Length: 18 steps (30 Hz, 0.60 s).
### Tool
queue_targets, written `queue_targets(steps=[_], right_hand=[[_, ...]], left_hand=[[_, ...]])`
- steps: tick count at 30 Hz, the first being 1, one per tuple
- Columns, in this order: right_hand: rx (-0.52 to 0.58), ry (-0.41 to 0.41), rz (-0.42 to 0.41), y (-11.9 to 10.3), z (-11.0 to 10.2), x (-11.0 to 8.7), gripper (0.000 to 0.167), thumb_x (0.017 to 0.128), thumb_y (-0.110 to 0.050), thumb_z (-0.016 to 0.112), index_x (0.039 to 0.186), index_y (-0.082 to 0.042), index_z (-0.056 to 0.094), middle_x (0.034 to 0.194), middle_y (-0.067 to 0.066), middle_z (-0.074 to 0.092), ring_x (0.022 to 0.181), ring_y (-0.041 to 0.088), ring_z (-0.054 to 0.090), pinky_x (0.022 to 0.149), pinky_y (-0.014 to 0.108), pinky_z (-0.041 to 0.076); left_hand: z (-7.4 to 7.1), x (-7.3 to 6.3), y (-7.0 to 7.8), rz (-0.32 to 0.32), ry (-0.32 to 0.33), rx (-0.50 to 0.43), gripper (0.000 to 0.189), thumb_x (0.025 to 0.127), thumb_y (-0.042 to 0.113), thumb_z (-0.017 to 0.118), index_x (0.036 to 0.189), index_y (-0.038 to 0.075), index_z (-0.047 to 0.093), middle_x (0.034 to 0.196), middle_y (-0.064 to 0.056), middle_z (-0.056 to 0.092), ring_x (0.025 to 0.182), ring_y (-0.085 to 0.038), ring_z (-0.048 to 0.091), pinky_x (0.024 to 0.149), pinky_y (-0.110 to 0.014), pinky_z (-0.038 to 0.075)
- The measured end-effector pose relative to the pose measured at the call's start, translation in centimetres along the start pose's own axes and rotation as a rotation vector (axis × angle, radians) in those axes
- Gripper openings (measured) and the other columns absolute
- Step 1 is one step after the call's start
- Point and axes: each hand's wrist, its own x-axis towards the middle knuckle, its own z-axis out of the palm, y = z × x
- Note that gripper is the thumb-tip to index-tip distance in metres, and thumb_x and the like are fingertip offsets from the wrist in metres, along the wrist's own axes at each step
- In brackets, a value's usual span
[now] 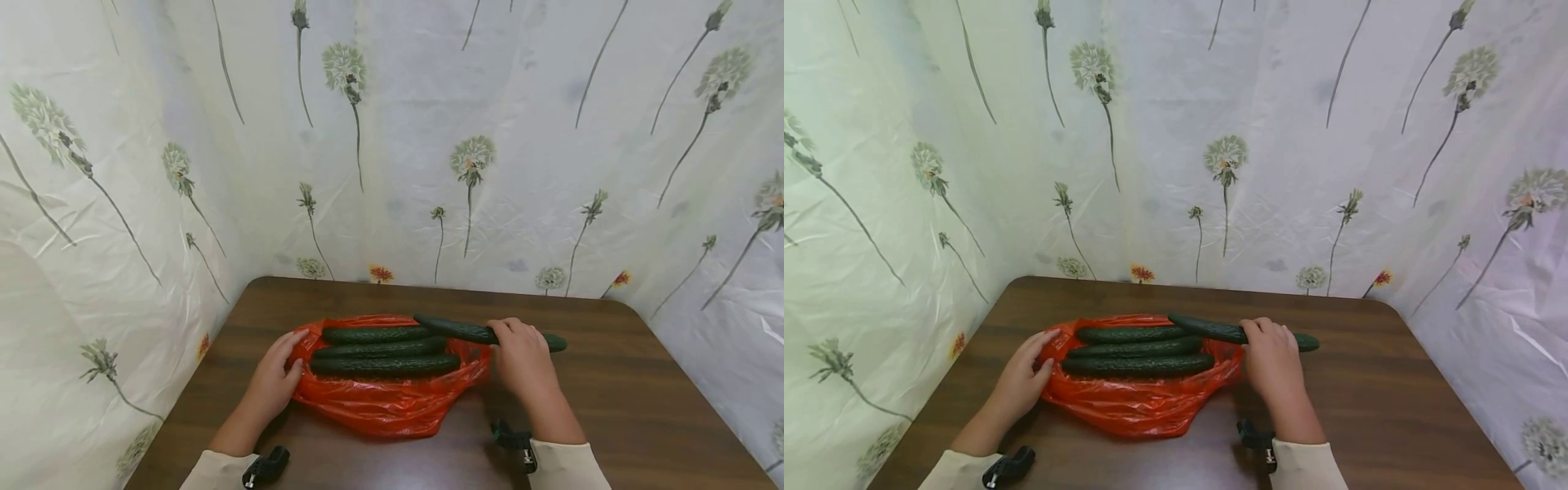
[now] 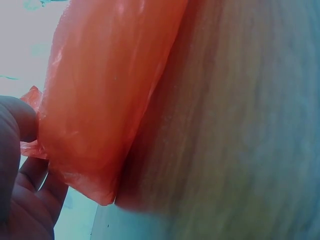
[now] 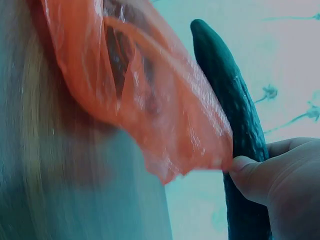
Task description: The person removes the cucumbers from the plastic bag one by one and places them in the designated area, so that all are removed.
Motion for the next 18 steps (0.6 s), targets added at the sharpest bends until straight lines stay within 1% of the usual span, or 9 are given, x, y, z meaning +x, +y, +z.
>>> queue_targets(steps=[6,10,18], right_hand=[[-0.003,-0.017,0.036,1.0,-0.1,0.1,0.043,0.093,-0.008,0.077,0.134,-0.003,0.064,0.129,0.022,0.064,0.122,0.049,0.059,0.112,0.073,0.036],[-0.005,-0.034,0.051,1.7,-0.3,0.1,0.043,0.094,-0.01,0.076,0.134,-0.003,0.063,0.13,0.024,0.063,0.122,0.049,0.057,0.111,0.072,0.037],[-0.01,-0.063,0.11,3.2,-0.7,-0.5,0.044,0.096,-0.01,0.074,0.137,-0.002,0.06,0.131,0.027,0.06,0.121,0.05,0.055,0.105,0.071,0.04]], left_hand=[[-0.3,0.1,-0.1,-0.004,-0.002,-0.008,0.057,0.094,-0.007,0.066,0.148,0.008,0.057,0.151,-0.021,0.054,0.14,-0.043,0.051,0.114,-0.062,0.043],[-0.3,0.0,-0.2,-0.013,0.012,-0.014,0.057,0.094,-0.008,0.066,0.148,0.008,0.058,0.151,-0.021,0.053,0.141,-0.044,0.05,0.114,-0.063,0.042],[-0.3,0.1,-0.3,-0.005,0.0,-0.027,0.057,0.095,-0.007,0.066,0.149,0.009,0.057,0.151,-0.021,0.053,0.139,-0.043,0.052,0.113,-0.062,0.044]])
